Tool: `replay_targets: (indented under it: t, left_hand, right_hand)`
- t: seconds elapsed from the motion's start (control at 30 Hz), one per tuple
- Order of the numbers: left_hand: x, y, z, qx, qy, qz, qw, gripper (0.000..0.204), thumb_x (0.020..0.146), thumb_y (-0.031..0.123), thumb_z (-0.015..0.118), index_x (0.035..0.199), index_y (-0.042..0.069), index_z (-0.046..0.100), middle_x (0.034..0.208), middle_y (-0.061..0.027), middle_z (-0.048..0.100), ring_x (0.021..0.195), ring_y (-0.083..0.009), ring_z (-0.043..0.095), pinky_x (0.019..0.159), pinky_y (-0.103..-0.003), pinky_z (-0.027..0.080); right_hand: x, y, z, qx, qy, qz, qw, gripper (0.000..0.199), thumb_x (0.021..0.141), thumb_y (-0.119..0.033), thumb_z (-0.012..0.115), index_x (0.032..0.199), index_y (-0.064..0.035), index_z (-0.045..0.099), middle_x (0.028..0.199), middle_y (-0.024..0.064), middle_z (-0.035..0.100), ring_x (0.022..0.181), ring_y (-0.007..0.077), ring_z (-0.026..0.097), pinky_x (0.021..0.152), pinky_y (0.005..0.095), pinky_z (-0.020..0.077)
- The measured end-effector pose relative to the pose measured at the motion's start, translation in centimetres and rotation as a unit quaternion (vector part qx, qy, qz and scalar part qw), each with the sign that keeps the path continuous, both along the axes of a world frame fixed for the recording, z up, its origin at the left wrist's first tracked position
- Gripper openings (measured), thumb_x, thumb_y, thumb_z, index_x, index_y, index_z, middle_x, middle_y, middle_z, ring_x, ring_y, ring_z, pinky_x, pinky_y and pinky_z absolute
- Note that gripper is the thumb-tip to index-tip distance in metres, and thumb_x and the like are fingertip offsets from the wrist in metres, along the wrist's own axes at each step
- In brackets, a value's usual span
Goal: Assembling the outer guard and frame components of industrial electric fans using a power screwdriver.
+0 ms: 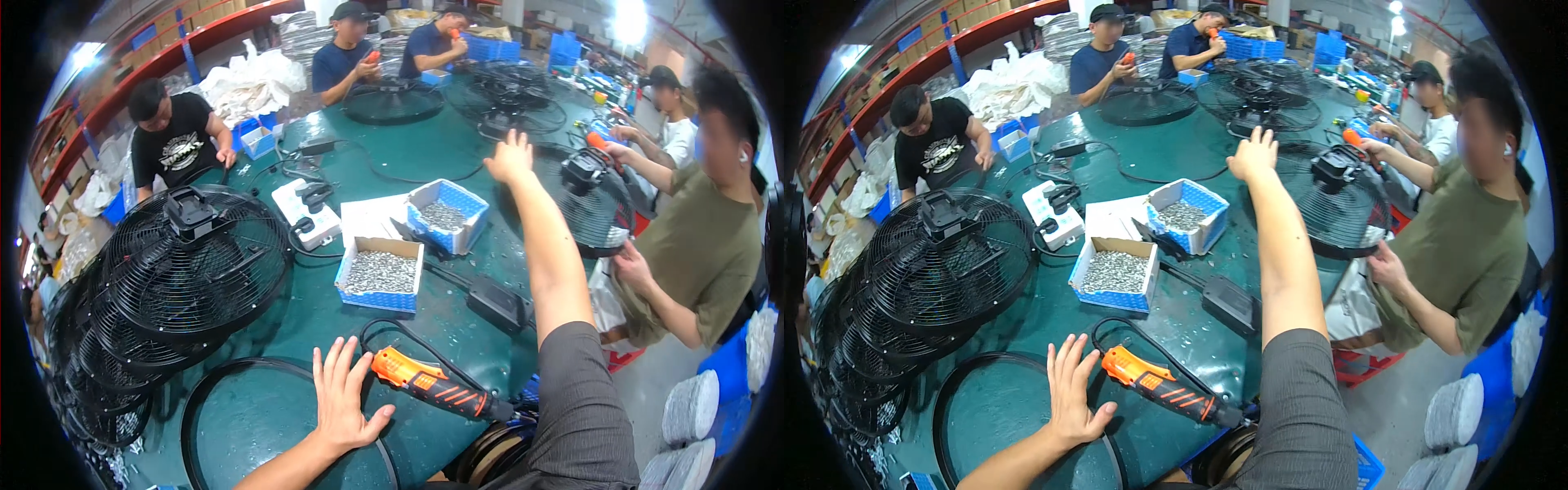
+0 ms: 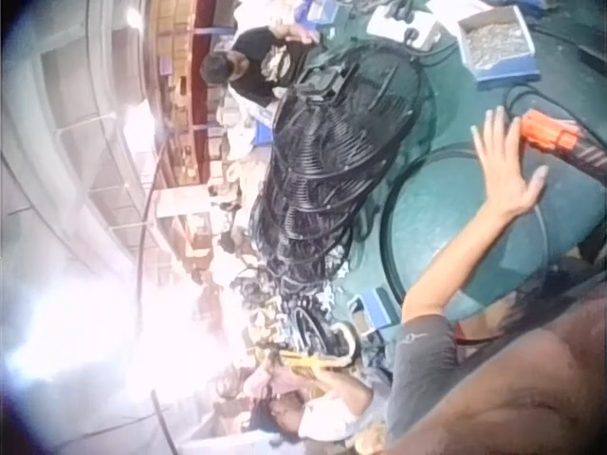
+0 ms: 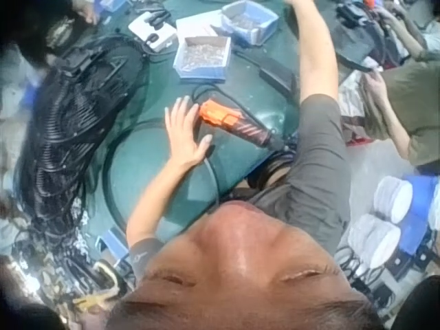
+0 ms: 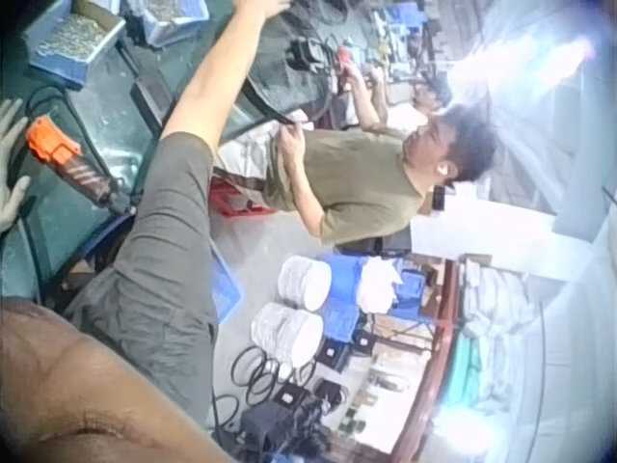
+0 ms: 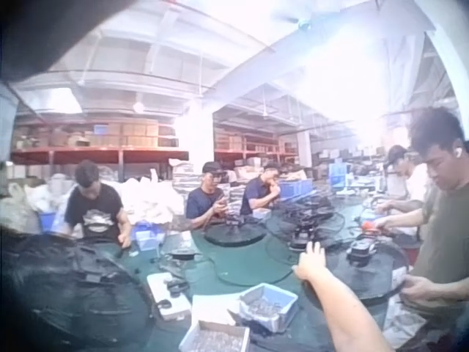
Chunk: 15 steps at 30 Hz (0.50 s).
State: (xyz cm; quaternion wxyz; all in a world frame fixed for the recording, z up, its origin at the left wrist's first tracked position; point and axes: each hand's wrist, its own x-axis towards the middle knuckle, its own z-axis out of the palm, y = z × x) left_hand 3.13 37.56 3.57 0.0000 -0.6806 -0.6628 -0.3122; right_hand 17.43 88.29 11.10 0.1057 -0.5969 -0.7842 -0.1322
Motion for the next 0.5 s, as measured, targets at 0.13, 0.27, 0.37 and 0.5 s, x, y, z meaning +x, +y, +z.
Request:
replay_targets:
  t: [0.13,0.27,0.37,0.5]
  left_hand:
    - [0.0,0.4,0.1,-0.006,-0.013,0.004,1.000,0.080,0.081,0.053,0.061,0.139,0.002,0.041,0.148,-0.0271,0.033,0.139,-0.0461,0.028,0.111,-0.066,0.008]
    - [-0.2,0.5,-0.1,-0.015,-0.004,0.007,1.000,0.080,0.086,0.059,0.051,0.141,0.002,0.039,0.147,-0.0284,0.035,0.138,-0.0469,0.031,0.111,-0.066,0.011]
    - [-0.3,0.6,-0.3,-0.027,-0.009,0.006,1.000,0.081,0.085,0.060,0.052,0.141,0.003,0.039,0.147,-0.0281,0.036,0.138,-0.0467,0.031,0.111,-0.066,0.011]
    - [-0.5,0.7,-0.6,-0.027,-0.015,0.009,0.999,0.081,0.083,0.060,0.054,0.141,0.004,0.040,0.147,-0.0273,0.036,0.137,-0.0473,0.031,0.111,-0.067,0.011]
  right_hand:
    - [-1.4,2.9,-0.6,0.022,-0.019,0.015,0.999,0.065,0.086,-0.047,0.063,0.136,-0.0058,0.054,0.160,0.0191,0.015,0.147,0.0417,0.012,0.117,0.0531,0.0159]
    - [-2.6,4.9,-0.7,0.005,-0.003,0.009,1.000,0.063,0.085,-0.043,0.063,0.135,-0.0069,0.055,0.161,0.0182,0.014,0.148,0.0418,0.009,0.118,0.0533,0.0136]
    - [-3.4,6.0,-0.6,-0.014,-0.012,-0.013,1.000,0.063,0.084,-0.038,0.061,0.138,-0.0060,0.052,0.161,0.0182,0.014,0.148,0.0409,0.006,0.119,0.0537,0.0098]
    - [-4.3,7.0,-0.7,-0.034,-0.018,-0.005,0.999,0.065,0.083,-0.035,0.058,0.140,-0.0049,0.048,0.160,0.0192,0.017,0.149,0.0399,0.003,0.119,0.0551,0.0054]
